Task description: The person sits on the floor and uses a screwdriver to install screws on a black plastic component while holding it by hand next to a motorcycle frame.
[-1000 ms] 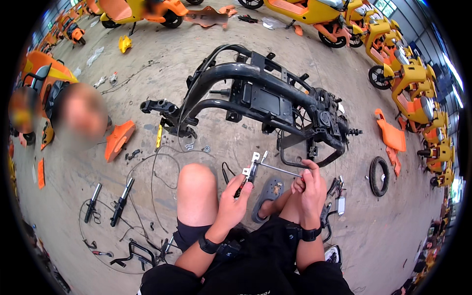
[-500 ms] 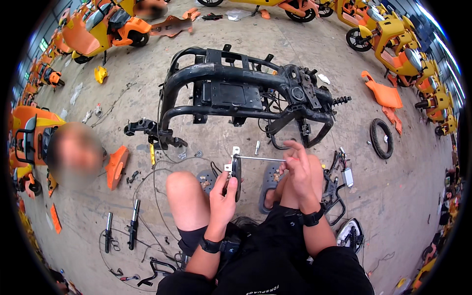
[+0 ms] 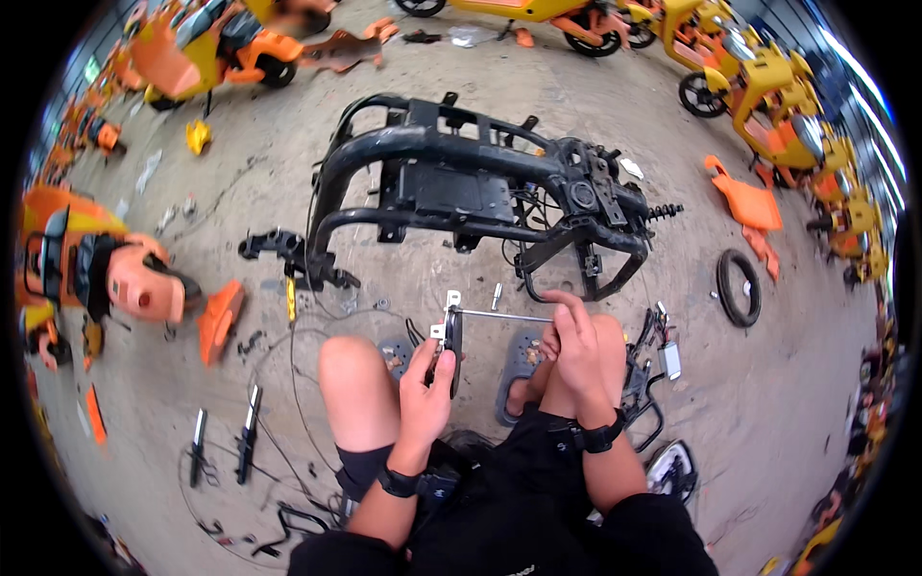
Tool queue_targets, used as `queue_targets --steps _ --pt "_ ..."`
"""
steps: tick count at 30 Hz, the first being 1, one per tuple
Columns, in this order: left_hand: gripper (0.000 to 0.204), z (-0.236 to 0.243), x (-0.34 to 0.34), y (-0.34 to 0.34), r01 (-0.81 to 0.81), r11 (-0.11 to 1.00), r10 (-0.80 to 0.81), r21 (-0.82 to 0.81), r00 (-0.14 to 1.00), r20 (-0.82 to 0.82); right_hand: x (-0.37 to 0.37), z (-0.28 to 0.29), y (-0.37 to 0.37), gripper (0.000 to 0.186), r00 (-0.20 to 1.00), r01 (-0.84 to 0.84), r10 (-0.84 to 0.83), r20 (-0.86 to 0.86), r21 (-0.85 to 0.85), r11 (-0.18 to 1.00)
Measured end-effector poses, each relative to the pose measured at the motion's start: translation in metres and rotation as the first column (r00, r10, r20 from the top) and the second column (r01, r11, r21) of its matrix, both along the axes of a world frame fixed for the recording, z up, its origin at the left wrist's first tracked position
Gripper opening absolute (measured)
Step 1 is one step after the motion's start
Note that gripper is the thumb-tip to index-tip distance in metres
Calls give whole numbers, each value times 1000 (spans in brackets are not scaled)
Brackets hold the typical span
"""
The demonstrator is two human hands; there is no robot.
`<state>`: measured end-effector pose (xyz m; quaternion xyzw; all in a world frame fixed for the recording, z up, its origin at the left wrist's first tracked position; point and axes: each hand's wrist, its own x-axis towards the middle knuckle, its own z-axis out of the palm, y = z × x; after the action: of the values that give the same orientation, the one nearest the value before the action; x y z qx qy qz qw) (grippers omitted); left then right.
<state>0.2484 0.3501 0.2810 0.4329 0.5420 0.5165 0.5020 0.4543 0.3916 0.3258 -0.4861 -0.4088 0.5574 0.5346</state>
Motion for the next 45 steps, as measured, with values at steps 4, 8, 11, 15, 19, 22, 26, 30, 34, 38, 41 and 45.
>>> queue_targets --steps 4,8,11,15,19,22,26,30,34,38,41,45 --pt "33 3 3 2 37 997 -28 71 992 -122 -5 12 -4 40 993 107 -110 41 67 992" --pt "35 14 1 -1 2 992 8 125 996 -85 10 10 -4 44 998 -55 56 10 -71 996" --pt "36 18 -2 -1 38 992 -23 121 992 -125 8 -1 -4 42 999 41 -41 -2 24 999" --pt "37 14 1 0 52 993 -38 107 992 -124 -9 8 -2 43 983 181 -182 13 59 982" --pt "38 7 0 -1 48 993 -42 108 997 -59 3 9 -1 45 994 105 -106 -13 -47 993" --pt "38 12 0 1 74 991 -64 110 994 -91 -2 13 -4 45 983 161 -161 93 0 987" --pt "38 13 0 -1 69 994 -61 80 994 -89 -6 13 -4 46 983 184 -182 -39 56 981" --pt "38 7 -2 -2 59 997 -56 51 996 -63 3 5 -5 44 997 59 -56 53 -61 996" --pt "39 9 0 -1 60 996 -57 63 997 -54 4 0 -5 42 998 68 -68 -19 13 998" --pt "40 7 -1 -1 86 996 -84 32 994 -68 -8 0 -1 42 985 168 -170 13 74 983" --pt "41 5 -1 -1 41 999 -40 32 999 -5 1 6 -3 45 997 73 -73 5 -49 996" --pt "41 8 1 -1 53 999 -53 7 999 5 5 -10 -1 46 992 98 -106 67 119 988"
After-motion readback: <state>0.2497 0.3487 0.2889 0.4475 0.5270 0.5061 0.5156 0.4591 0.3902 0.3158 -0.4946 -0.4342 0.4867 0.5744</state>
